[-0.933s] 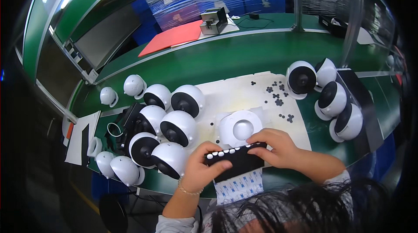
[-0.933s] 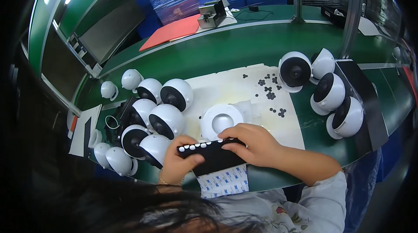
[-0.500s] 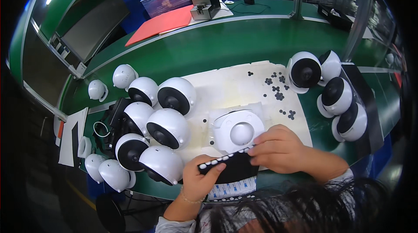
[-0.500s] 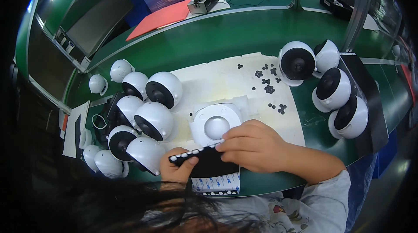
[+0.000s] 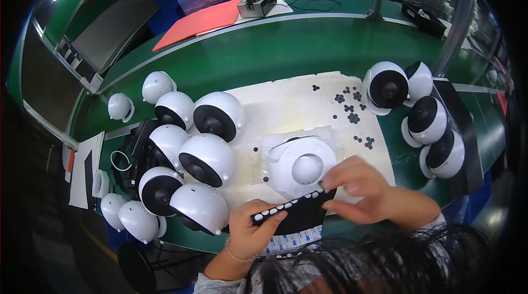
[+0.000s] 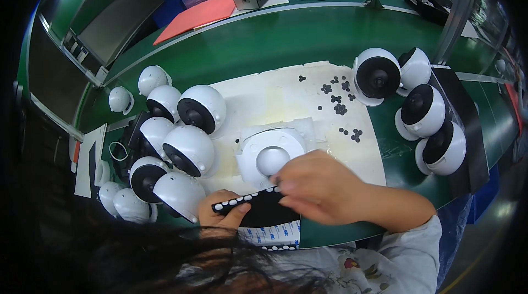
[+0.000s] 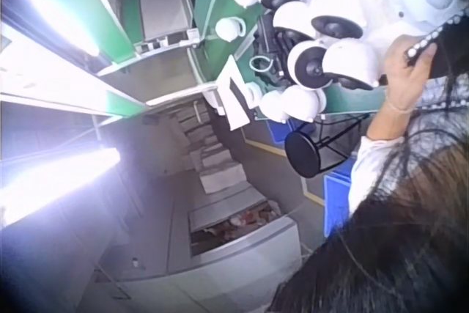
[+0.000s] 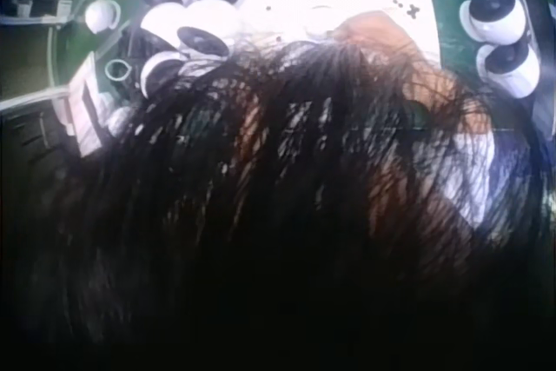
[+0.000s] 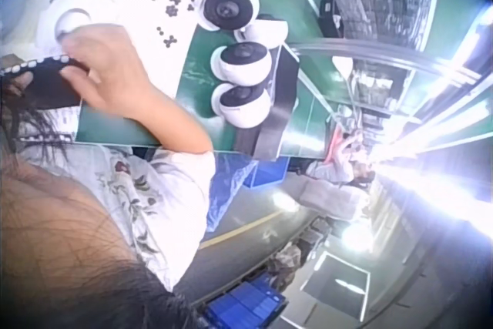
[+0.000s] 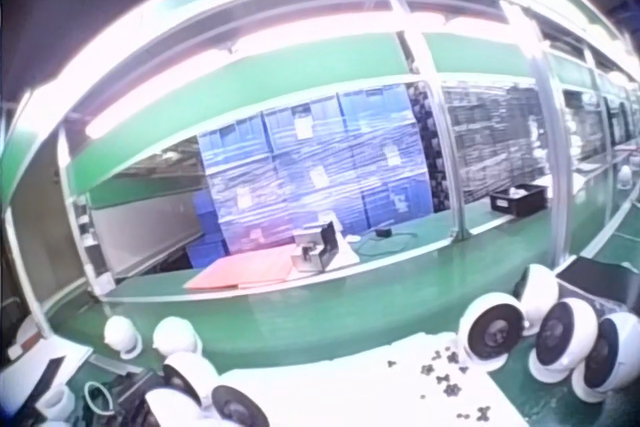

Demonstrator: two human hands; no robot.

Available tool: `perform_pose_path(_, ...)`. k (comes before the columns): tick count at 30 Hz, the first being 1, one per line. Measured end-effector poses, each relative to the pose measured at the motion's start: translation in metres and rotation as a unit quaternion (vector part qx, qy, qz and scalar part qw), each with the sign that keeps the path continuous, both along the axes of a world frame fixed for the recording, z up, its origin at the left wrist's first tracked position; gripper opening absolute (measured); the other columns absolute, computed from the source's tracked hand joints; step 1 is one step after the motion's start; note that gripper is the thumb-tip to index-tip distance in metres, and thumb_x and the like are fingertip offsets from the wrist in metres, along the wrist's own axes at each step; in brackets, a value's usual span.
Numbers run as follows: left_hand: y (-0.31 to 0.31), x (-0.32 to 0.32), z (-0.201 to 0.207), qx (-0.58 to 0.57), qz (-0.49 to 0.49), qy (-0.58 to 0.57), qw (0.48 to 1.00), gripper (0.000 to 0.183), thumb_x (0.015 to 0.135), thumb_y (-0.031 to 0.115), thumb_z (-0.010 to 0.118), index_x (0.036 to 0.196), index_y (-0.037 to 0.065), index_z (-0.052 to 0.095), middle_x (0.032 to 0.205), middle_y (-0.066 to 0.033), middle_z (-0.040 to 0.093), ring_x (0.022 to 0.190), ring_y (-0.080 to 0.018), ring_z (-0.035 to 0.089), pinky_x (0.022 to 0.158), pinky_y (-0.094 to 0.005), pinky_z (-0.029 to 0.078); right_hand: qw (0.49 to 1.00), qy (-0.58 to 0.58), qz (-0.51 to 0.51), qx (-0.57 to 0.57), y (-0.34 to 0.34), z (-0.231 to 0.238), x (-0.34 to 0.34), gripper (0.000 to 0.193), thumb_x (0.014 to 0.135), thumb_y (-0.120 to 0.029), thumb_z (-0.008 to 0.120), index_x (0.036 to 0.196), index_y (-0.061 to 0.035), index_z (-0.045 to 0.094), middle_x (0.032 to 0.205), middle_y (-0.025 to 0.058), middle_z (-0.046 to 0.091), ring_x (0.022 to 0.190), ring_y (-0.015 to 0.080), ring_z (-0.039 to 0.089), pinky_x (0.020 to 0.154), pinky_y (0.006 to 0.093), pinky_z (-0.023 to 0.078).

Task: The person assembles white dome security cameras by hand, placing small black circular components into the base of each unit. They handle multiple camera units, moving them around the green workbench and arranging them in rows after assembly.

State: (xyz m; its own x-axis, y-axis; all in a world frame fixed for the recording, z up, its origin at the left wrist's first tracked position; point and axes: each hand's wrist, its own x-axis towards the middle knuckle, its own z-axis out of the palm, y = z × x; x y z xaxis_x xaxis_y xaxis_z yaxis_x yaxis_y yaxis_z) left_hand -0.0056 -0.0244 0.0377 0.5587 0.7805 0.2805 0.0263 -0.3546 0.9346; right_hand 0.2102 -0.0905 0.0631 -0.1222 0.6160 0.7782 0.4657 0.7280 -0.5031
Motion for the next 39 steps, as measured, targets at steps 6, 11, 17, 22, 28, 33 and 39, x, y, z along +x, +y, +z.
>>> perform_pose_path(6, 0.000, 0.004, 0.006, 0.038, -0.019, 0.047, 0.998, 0.019, 0.068, -0.004, 0.067, 0.086, -0.001, 0.064, 0.070, -0.0120, 0.062, 0.060, -0.0177, 0.058, 0.056, -0.0256, 0.044, 0.974, -0.074, 0.114, -0.179, -0.005, 0.021, -0.006, 0.023, 0.076, -0.008, 0.063, 0.099, -0.0067, 0.058, 0.100, 0.0116, 0.057, 0.077, 0.0284, 0.057, 0.066, 0.0366, 0.044)
perform_pose_path(11, 0.001, 0.005, -0.015, 0.172, -0.033, -0.014, 0.984, 0.027, 0.065, -0.005, 0.066, 0.091, 0.001, 0.064, 0.097, -0.0169, 0.061, 0.072, -0.0205, 0.062, 0.062, -0.0265, 0.049, 0.999, -0.013, 0.001, -0.043, 0.004, -0.008, 0.011, 0.044, 0.078, 0.001, 0.059, 0.119, -0.0035, 0.043, 0.100, 0.0120, 0.054, 0.075, 0.0206, 0.056, 0.064, 0.0296, 0.043)
perform_pose_path(17, 0.007, 0.002, -0.025, 0.178, -0.122, 0.076, 0.974, 0.039, 0.058, -0.005, 0.065, 0.096, 0.000, 0.062, 0.129, -0.0228, 0.042, 0.089, -0.0246, 0.063, 0.075, -0.0277, 0.051, 0.981, 0.096, -0.040, -0.162, 0.024, -0.004, 0.026, 0.071, 0.077, 0.013, 0.051, 0.135, -0.0095, 0.016, 0.108, 0.0144, 0.041, 0.084, 0.0167, 0.053, 0.075, 0.0281, 0.044)
perform_pose_path(22, 0.009, 0.002, -0.044, 0.207, -0.119, 0.066, 0.969, 0.039, 0.056, -0.005, 0.065, 0.095, -0.002, 0.061, 0.130, -0.0222, 0.042, 0.083, -0.0255, 0.064, 0.071, -0.0277, 0.052, 0.976, 0.138, -0.042, -0.162, 0.032, -0.005, 0.026, 0.064, 0.079, 0.009, 0.051, 0.134, -0.0038, 0.022, 0.107, 0.0136, 0.045, 0.080, 0.0115, 0.055, 0.070, 0.0242, 0.042)
perform_pose_path(28, 0.013, 0.005, -0.025, 0.221, -0.124, 0.078, 0.964, 0.041, 0.053, -0.006, 0.065, 0.094, -0.002, 0.061, 0.129, -0.0217, 0.043, 0.078, -0.0256, 0.064, 0.068, -0.0271, 0.052, 0.970, 0.157, -0.020, -0.186, 0.032, -0.003, 0.029, 0.067, 0.079, 0.009, 0.050, 0.135, -0.0048, 0.018, 0.106, 0.0132, 0.045, 0.082, 0.0115, 0.054, 0.071, 0.0243, 0.041)
perform_pose_path(33, 0.014, 0.008, -0.011, 0.227, -0.121, 0.069, 0.964, 0.043, 0.051, -0.010, 0.065, 0.094, -0.002, 0.061, 0.129, -0.0193, 0.044, 0.076, -0.0233, 0.063, 0.065, -0.0258, 0.052, 0.964, 0.178, 0.012, -0.195, 0.034, -0.004, 0.032, 0.073, 0.078, 0.011, 0.053, 0.135, -0.0111, 0.013, 0.103, 0.0134, 0.040, 0.083, 0.0176, 0.057, 0.075, 0.0281, 0.046)
perform_pose_path(39, 0.011, 0.005, -0.020, 0.205, -0.118, 0.073, 0.969, 0.044, 0.052, -0.012, 0.064, 0.094, -0.003, 0.061, 0.129, -0.0175, 0.045, 0.076, -0.0211, 0.063, 0.063, -0.0240, 0.051, 0.986, 0.005, -0.084, -0.144, 0.029, -0.002, 0.030, 0.077, 0.076, 0.010, 0.057, 0.136, -0.0123, 0.014, 0.097, 0.0137, 0.050, 0.084, 0.0188, 0.058, 0.072, 0.0292, 0.047)
